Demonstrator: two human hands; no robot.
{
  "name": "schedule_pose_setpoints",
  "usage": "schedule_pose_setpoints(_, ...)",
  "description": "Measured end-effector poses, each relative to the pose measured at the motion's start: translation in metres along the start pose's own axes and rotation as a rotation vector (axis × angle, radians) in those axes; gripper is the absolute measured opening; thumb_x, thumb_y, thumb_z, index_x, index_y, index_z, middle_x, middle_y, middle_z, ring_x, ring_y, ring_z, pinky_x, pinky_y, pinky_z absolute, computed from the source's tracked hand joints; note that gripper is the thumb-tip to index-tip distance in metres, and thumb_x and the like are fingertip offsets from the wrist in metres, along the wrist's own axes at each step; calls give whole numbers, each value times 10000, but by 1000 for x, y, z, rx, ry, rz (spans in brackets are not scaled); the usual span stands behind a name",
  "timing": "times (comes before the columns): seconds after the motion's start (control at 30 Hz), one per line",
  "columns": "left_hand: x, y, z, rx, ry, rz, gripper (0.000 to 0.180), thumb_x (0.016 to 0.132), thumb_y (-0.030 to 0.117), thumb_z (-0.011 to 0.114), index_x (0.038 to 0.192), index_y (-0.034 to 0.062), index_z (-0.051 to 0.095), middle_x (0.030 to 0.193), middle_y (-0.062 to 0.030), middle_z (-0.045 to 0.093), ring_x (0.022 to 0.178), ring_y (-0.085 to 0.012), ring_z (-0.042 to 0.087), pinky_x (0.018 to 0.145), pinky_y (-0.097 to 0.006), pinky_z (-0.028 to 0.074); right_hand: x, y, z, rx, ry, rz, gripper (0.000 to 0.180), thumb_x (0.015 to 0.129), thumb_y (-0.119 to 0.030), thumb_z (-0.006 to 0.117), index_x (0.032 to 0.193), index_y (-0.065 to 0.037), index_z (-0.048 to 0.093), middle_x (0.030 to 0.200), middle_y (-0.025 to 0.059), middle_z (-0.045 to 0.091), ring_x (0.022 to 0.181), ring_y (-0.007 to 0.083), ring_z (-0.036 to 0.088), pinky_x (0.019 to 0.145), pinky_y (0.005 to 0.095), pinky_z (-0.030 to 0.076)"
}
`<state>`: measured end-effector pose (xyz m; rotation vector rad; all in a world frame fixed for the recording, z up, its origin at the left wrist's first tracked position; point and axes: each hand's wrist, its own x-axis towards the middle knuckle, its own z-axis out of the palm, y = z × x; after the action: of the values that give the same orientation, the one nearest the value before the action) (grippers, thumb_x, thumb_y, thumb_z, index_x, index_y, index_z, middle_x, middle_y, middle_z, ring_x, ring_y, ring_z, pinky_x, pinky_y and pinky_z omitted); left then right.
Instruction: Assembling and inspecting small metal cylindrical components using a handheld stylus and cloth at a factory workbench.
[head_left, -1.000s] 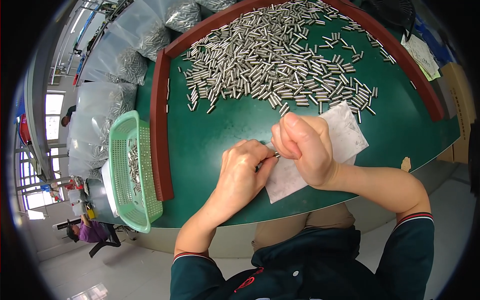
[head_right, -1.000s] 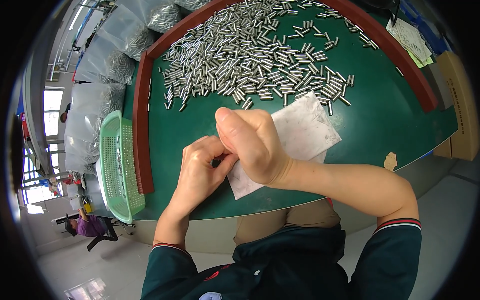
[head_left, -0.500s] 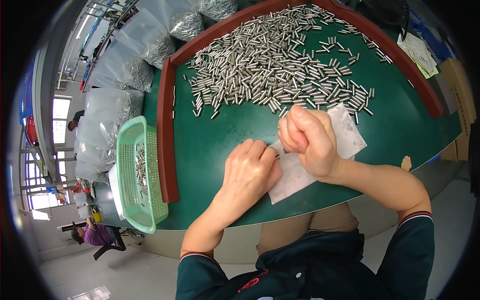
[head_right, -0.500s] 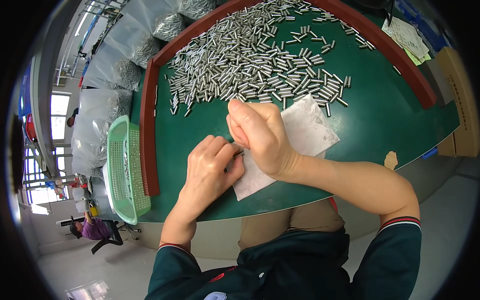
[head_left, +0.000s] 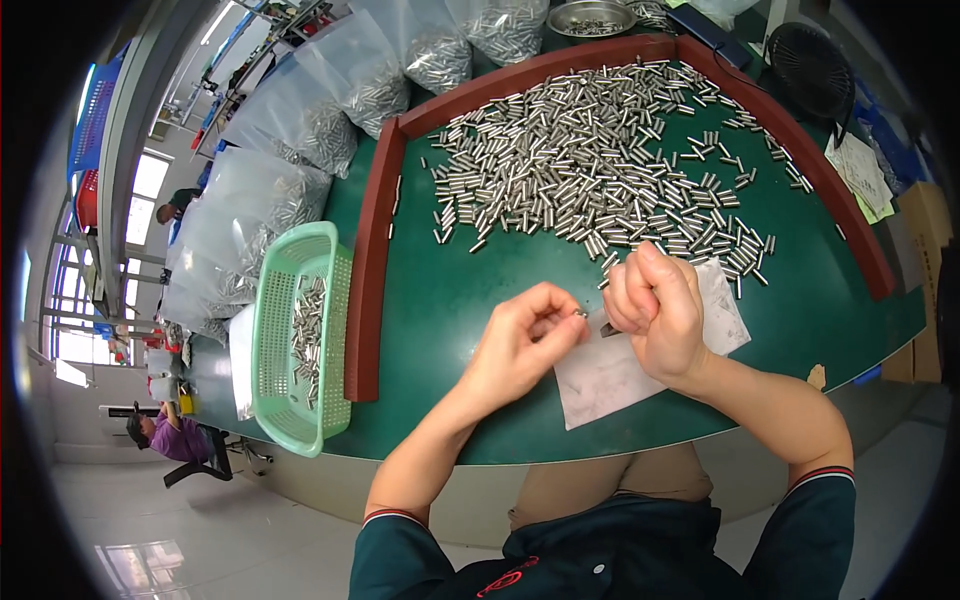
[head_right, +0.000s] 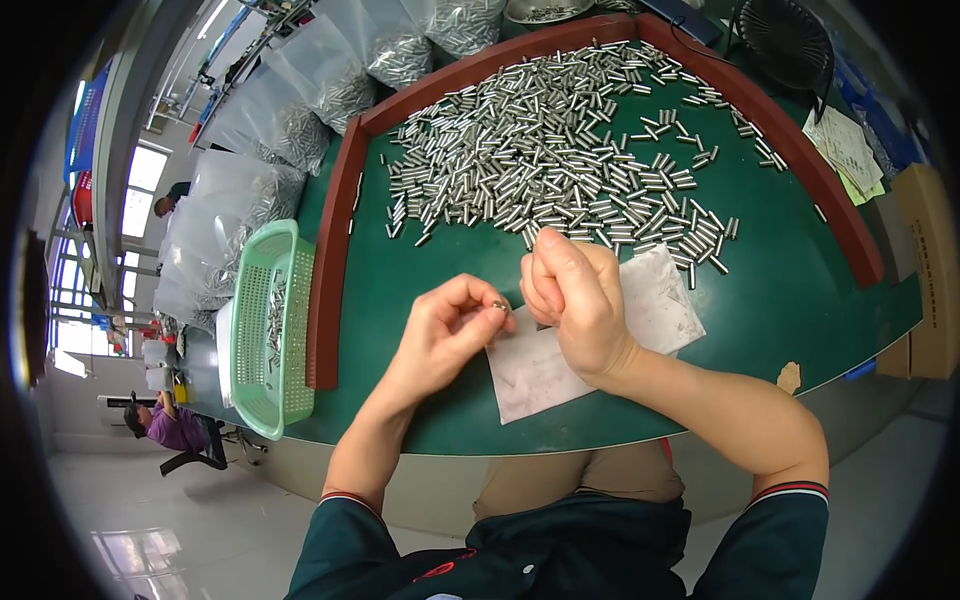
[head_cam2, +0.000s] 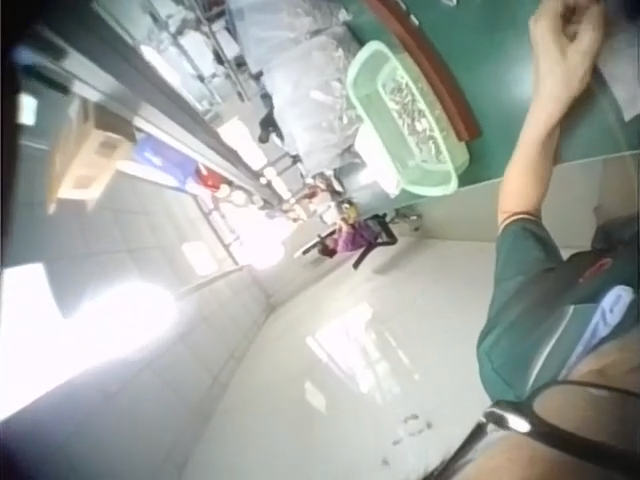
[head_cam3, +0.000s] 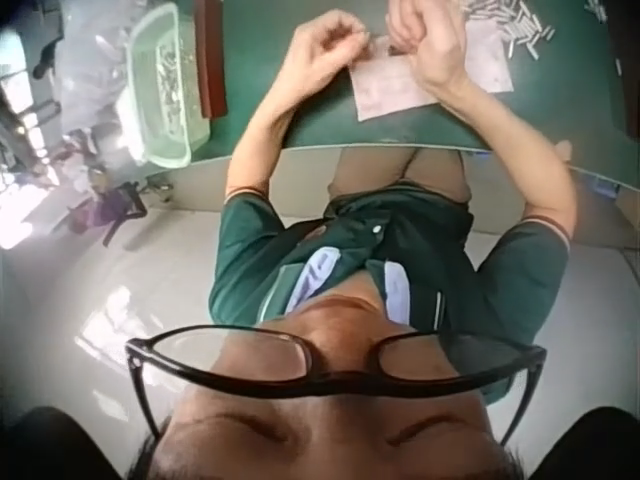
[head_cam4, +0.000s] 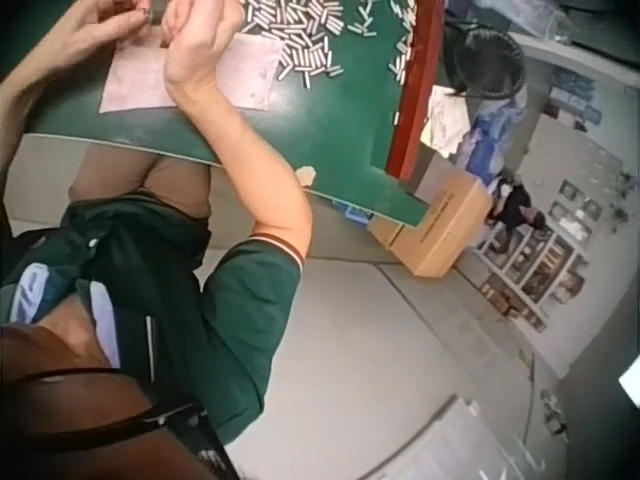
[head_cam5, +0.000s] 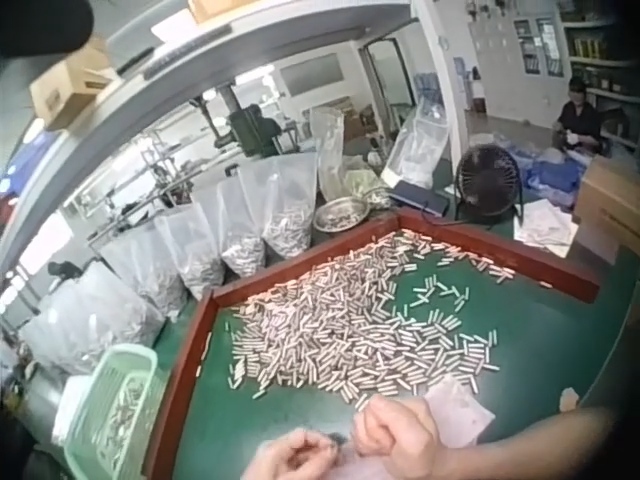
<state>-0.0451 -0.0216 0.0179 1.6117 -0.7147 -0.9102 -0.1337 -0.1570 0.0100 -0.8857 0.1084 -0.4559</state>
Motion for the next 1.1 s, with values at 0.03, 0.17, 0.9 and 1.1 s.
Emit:
schedule_pose_setpoints(0.03,3,1,-8,-271,-69,-48,120,845,119,538,842,1,517,775,-56,591,627,-78,510,590,-201,421,0,0,-1,7,0,5,431,897,-228,334,495,-85,276,445,5,306,409,75,240,390,225,204)
schedule_pose_setpoints(0.17,7,-6,-18,-610,-53,-152,188,839,147,552,956,1,540,766,-60,585,629,-76,506,580,-187,416,1,1,0,27,-16,12,437,903,-248,332,501,-87,279,437,6,300,399,74,222,383,226,191)
schedule_pose_setpoints(0.9,21,-3,-1,104,173,73,181,791,157,604,693,10,562,524,14,430,464,-64,352,419,-228,280,9,-17,-5,-79,99,-307,420,909,-212,308,507,-97,272,443,7,285,407,84,210,385,237,196)
schedule_pose_setpoints(1.1,36,-4,15,769,255,309,153,666,98,670,740,-7,588,481,-36,397,430,-103,380,421,-267,330,11,-19,-8,-79,133,-299,426,908,-200,309,497,-94,267,442,5,290,407,86,231,388,238,207)
